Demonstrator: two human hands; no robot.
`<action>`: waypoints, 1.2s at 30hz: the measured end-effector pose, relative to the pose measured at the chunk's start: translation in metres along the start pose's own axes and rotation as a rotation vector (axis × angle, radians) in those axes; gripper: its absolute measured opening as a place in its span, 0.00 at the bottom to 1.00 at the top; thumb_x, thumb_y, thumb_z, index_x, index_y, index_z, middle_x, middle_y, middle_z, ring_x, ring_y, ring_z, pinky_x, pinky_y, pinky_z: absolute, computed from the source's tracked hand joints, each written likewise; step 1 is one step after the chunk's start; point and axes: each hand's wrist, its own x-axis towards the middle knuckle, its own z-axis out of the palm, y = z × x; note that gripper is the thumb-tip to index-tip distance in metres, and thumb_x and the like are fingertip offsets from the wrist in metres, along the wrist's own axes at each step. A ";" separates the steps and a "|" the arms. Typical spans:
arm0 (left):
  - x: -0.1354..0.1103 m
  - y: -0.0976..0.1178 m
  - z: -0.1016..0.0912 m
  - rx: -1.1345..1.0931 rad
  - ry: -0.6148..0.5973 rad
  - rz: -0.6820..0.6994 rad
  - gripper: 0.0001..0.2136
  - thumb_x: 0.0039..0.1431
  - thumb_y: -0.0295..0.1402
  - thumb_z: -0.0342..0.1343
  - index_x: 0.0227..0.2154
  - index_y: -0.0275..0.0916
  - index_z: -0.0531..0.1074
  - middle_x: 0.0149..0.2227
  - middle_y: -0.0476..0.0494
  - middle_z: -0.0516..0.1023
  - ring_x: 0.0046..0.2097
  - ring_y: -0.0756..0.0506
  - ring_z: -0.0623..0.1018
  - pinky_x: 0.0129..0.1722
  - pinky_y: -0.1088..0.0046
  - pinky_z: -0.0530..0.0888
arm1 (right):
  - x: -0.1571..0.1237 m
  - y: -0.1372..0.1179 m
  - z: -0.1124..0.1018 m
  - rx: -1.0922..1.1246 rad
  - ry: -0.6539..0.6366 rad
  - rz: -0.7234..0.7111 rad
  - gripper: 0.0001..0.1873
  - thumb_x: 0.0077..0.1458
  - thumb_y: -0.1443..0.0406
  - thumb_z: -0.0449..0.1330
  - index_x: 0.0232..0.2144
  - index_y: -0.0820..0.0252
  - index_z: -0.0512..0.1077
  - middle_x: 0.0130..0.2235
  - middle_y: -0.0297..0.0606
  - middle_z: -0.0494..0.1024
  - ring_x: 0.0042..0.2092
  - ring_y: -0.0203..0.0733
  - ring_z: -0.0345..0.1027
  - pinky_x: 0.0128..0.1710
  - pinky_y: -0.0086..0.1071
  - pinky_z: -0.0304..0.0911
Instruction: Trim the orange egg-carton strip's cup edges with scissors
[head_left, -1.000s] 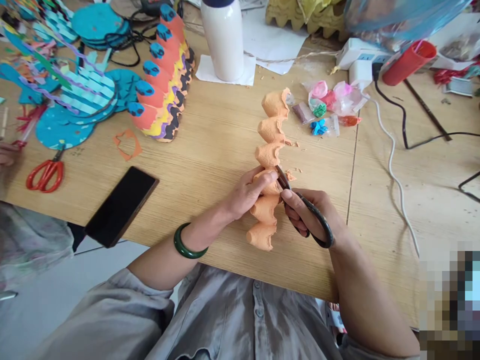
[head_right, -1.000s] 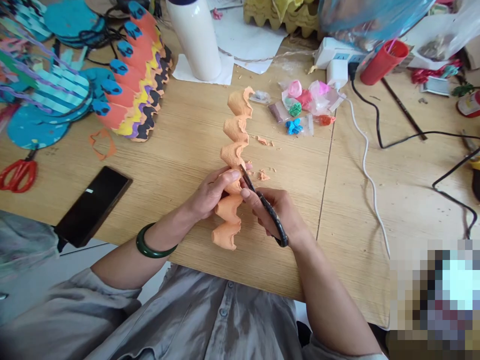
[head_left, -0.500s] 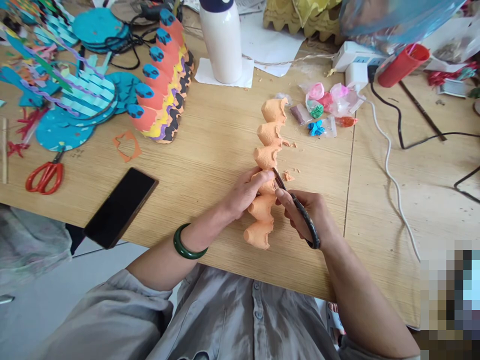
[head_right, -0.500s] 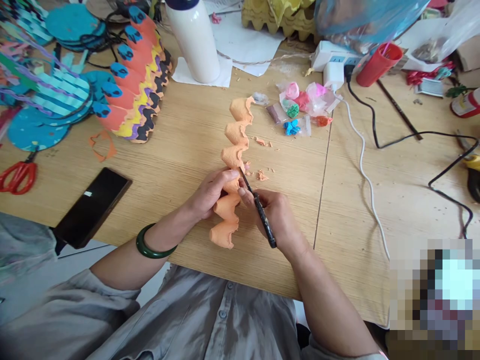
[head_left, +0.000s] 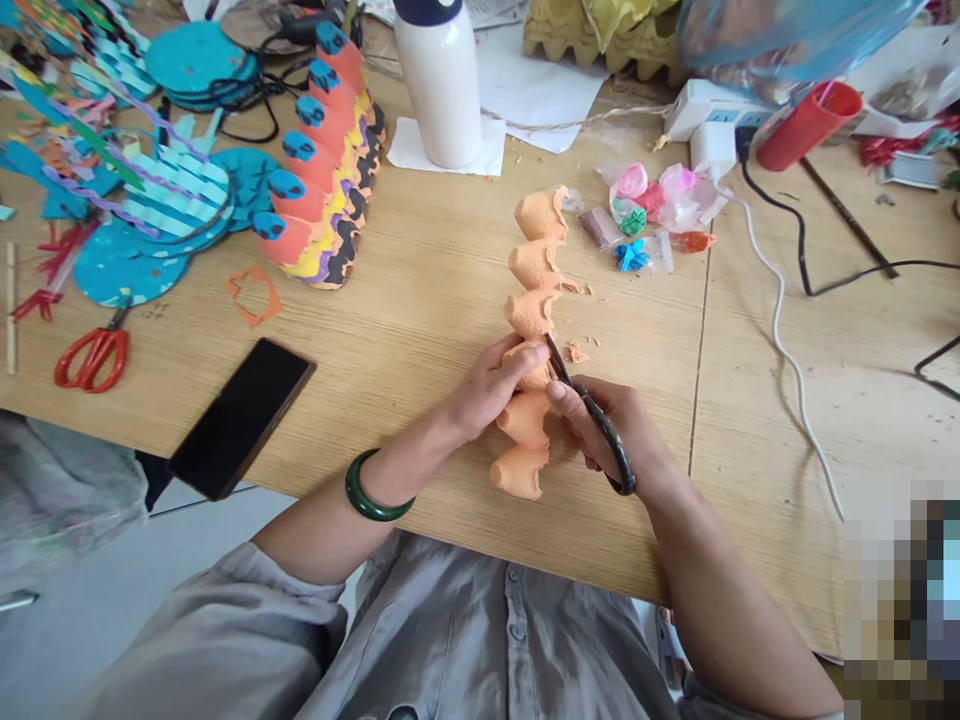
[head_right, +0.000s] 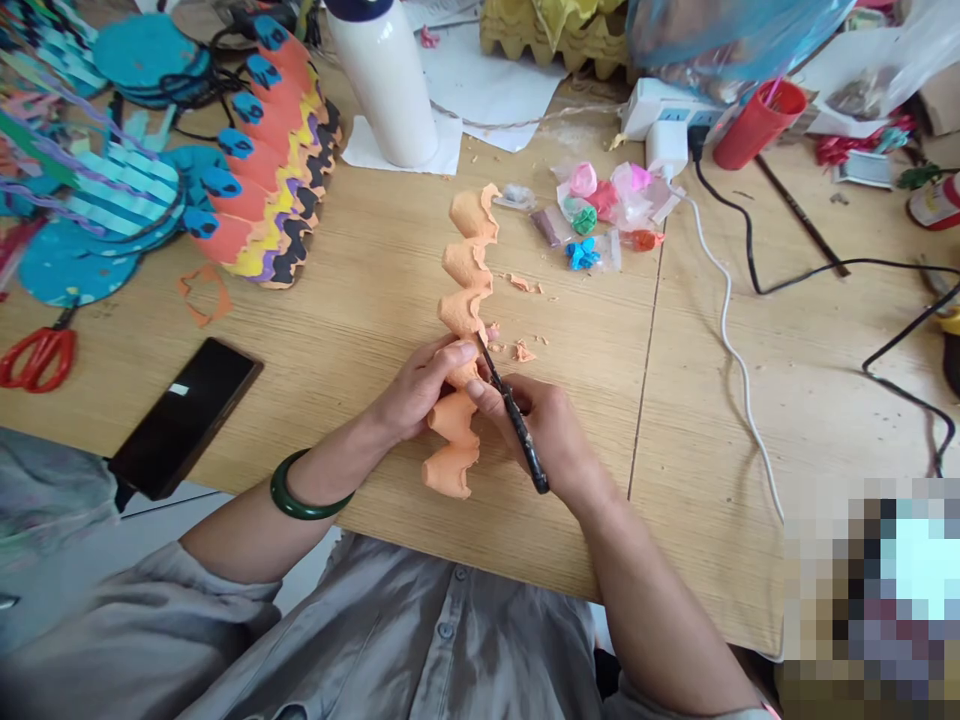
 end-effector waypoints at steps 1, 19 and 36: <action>0.000 0.000 0.001 -0.010 0.004 -0.004 0.15 0.61 0.44 0.59 0.41 0.37 0.76 0.36 0.46 0.81 0.41 0.46 0.78 0.43 0.71 0.74 | -0.001 0.000 0.001 -0.010 0.017 -0.002 0.34 0.56 0.35 0.59 0.21 0.58 0.62 0.19 0.29 0.62 0.20 0.30 0.53 0.18 0.27 0.49; 0.000 0.004 0.008 -0.073 0.006 -0.047 0.12 0.59 0.43 0.59 0.33 0.38 0.76 0.30 0.47 0.78 0.33 0.47 0.76 0.37 0.70 0.73 | -0.009 0.005 0.004 -0.102 0.070 -0.061 0.31 0.62 0.40 0.56 0.21 0.57 0.63 0.18 0.28 0.62 0.18 0.30 0.54 0.16 0.27 0.50; -0.002 0.021 0.011 -0.308 0.175 -0.055 0.20 0.55 0.48 0.60 0.43 0.37 0.76 0.28 0.50 0.75 0.29 0.49 0.74 0.33 0.72 0.73 | -0.002 -0.006 -0.012 0.425 -0.092 0.111 0.32 0.55 0.35 0.60 0.37 0.57 0.67 0.22 0.24 0.63 0.18 0.31 0.58 0.14 0.28 0.64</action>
